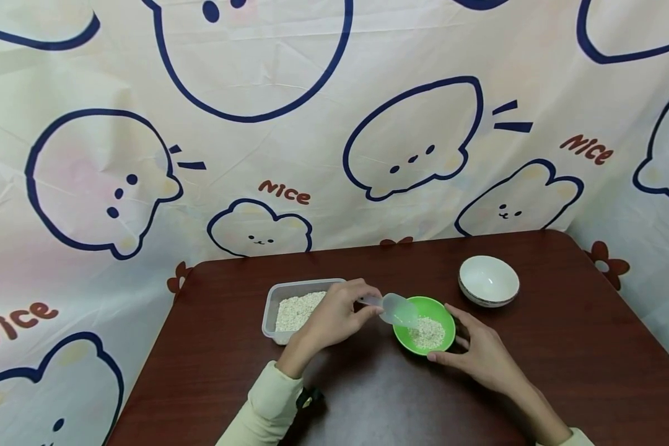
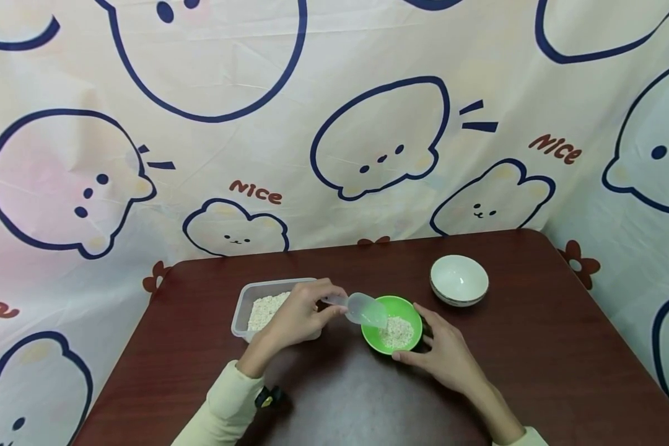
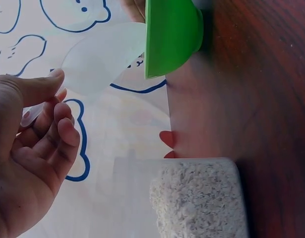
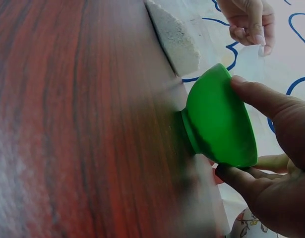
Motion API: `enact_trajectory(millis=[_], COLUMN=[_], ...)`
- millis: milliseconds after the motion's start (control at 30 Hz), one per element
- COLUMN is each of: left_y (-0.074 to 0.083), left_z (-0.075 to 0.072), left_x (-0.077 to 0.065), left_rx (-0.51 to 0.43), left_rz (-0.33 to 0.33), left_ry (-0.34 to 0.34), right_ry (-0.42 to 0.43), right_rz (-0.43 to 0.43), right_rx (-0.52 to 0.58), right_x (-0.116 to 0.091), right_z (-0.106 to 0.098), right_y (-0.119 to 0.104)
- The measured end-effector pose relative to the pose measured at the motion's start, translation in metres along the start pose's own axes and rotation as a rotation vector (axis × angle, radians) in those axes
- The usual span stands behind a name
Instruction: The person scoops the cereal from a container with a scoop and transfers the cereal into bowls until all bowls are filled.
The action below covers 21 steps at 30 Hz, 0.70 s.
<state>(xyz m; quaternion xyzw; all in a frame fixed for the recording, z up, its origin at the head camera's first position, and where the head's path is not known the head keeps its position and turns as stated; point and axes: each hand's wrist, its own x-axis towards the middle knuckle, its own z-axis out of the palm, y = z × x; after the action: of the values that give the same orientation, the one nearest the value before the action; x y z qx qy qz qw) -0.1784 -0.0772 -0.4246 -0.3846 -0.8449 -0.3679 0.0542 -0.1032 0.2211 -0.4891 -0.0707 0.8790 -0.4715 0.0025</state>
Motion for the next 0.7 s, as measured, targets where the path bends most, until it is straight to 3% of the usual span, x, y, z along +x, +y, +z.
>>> enact_trajectory(millis=[333, 600, 700], left_y=[-0.007, -0.013, -0.018], left_z=[0.000, -0.011, -0.017], left_x=[-0.007, -0.015, -0.020], left_rx=[-0.031, -0.069, -0.094], left_rz=[-0.021, -0.073, -0.087], left_ry=[0.049, 0.119, 0.159], right_ry=[-0.009, 0.053, 0.074], right_rz=[0.003, -0.046, -0.075], right_rx=[-0.019, -0.215, -0.212], right_x=[0.001, -0.001, -0.001], right_z=[0.000, -0.005, -0.007], right_y=[0.000, -0.010, -0.017])
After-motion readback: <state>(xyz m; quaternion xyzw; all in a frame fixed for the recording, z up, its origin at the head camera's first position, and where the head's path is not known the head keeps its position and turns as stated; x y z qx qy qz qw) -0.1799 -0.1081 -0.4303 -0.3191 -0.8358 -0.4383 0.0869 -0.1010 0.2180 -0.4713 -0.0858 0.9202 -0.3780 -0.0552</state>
